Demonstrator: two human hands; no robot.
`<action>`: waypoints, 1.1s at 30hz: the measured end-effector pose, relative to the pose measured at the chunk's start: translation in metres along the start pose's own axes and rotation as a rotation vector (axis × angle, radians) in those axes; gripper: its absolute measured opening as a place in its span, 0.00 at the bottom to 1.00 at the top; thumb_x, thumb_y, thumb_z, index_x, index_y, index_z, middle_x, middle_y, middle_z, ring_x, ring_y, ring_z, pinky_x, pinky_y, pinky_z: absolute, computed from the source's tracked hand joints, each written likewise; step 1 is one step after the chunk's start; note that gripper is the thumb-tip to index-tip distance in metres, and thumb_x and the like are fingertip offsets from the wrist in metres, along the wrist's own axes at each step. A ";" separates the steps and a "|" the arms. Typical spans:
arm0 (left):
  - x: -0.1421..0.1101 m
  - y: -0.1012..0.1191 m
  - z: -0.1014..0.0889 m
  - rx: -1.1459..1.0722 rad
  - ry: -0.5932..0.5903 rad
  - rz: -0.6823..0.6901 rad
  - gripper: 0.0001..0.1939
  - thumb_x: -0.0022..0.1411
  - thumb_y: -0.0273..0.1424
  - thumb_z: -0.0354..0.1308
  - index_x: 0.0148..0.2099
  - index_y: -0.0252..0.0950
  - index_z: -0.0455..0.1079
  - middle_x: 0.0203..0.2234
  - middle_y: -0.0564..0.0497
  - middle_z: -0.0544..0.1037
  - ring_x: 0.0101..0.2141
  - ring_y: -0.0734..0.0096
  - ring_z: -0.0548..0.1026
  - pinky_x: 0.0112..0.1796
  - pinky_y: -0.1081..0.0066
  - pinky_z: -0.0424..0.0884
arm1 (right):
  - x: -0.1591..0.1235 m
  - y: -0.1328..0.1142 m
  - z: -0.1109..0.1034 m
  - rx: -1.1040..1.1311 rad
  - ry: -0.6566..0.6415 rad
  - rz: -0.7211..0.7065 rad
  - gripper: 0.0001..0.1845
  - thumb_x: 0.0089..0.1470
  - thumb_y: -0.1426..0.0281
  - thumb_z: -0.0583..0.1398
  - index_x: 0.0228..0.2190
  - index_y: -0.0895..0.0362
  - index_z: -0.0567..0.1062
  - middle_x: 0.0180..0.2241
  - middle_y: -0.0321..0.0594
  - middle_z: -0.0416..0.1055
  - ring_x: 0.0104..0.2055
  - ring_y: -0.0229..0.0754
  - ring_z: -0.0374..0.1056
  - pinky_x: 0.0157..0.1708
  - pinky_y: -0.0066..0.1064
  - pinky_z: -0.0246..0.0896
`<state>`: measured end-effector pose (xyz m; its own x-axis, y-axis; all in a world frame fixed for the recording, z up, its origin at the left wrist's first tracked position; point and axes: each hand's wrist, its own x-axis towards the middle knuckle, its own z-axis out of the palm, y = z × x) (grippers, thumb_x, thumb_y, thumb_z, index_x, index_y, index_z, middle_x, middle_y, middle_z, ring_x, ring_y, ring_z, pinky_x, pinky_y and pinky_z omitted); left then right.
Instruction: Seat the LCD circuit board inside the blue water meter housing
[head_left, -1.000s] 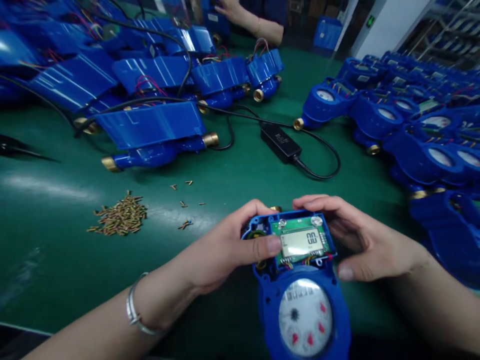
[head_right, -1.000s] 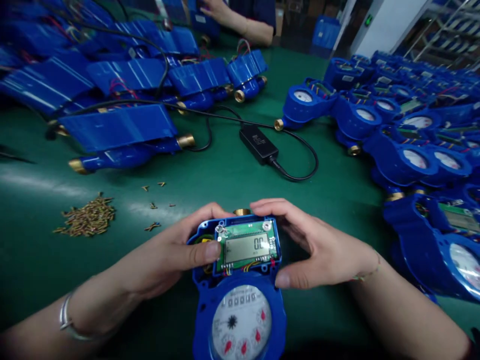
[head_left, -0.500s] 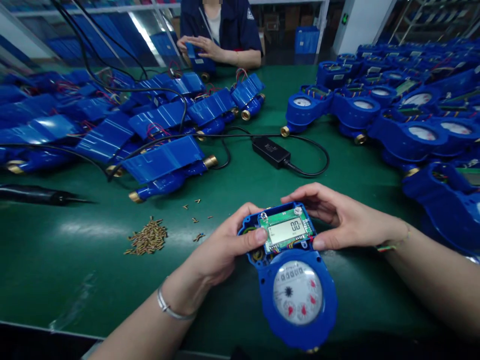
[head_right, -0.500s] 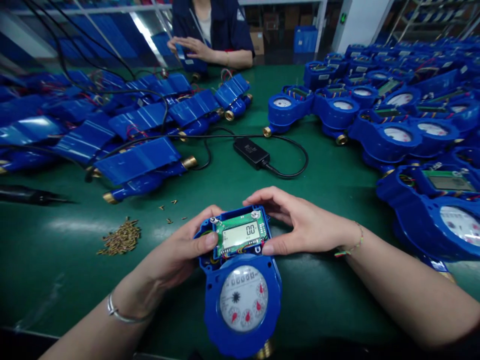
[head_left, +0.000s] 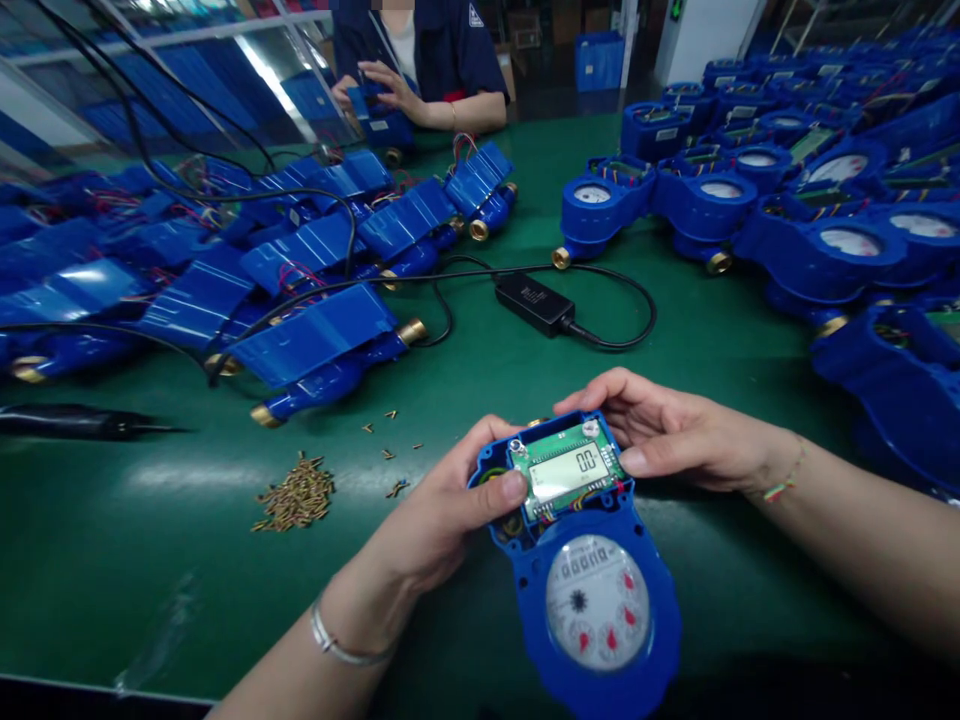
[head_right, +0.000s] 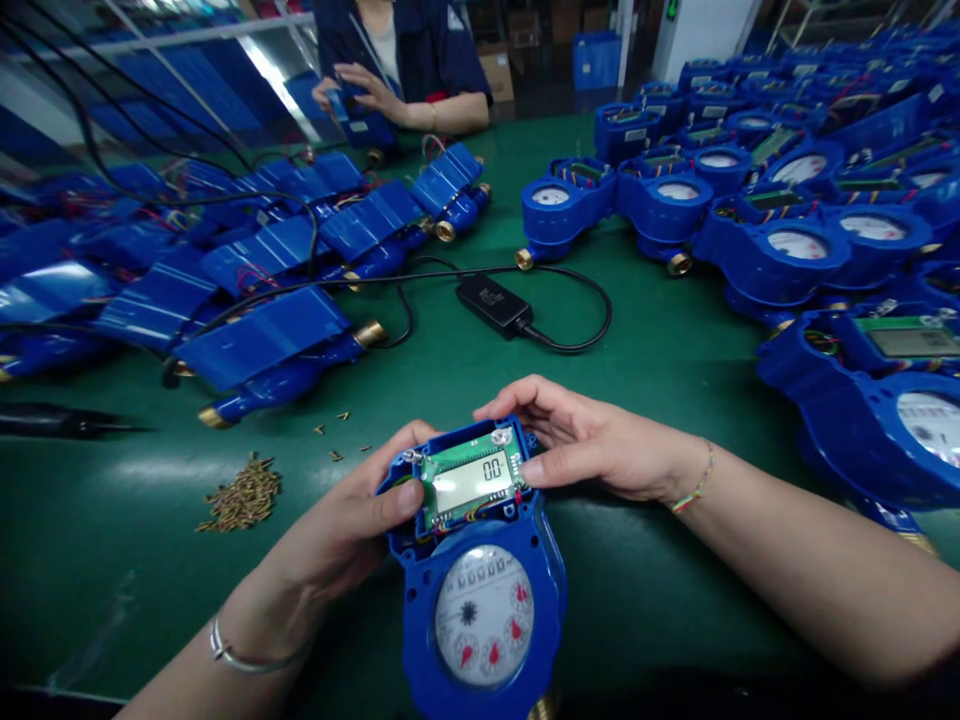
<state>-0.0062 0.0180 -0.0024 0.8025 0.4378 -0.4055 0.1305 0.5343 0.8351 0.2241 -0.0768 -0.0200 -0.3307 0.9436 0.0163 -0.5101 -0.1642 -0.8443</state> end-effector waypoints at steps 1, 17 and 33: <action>0.000 0.000 0.000 -0.004 -0.002 -0.002 0.20 0.51 0.37 0.68 0.41 0.37 0.63 0.29 0.54 0.74 0.27 0.75 0.72 0.28 0.77 0.65 | 0.000 0.001 0.000 0.012 -0.007 -0.001 0.24 0.54 0.77 0.64 0.51 0.54 0.66 0.58 0.43 0.57 0.60 0.46 0.56 0.57 0.40 0.53; -0.002 0.006 0.003 -0.012 0.004 -0.008 0.19 0.52 0.36 0.69 0.41 0.37 0.64 0.31 0.54 0.75 0.29 0.75 0.72 0.29 0.77 0.65 | 0.003 0.007 -0.004 -0.037 -0.072 -0.037 0.20 0.57 0.74 0.63 0.50 0.52 0.68 0.59 0.40 0.56 0.60 0.42 0.55 0.58 0.36 0.53; -0.006 -0.006 -0.025 0.158 0.027 0.059 0.25 0.43 0.43 0.73 0.38 0.37 0.68 0.31 0.53 0.72 0.32 0.73 0.69 0.35 0.71 0.63 | 0.027 0.033 0.006 0.009 -0.021 0.126 0.39 0.36 0.52 0.72 0.48 0.52 0.69 0.53 0.46 0.64 0.59 0.54 0.60 0.59 0.42 0.53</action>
<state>-0.0258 0.0300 -0.0145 0.7957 0.4857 -0.3619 0.1748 0.3879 0.9050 0.1934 -0.0580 -0.0447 -0.4091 0.9091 -0.0781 -0.4710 -0.2837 -0.8353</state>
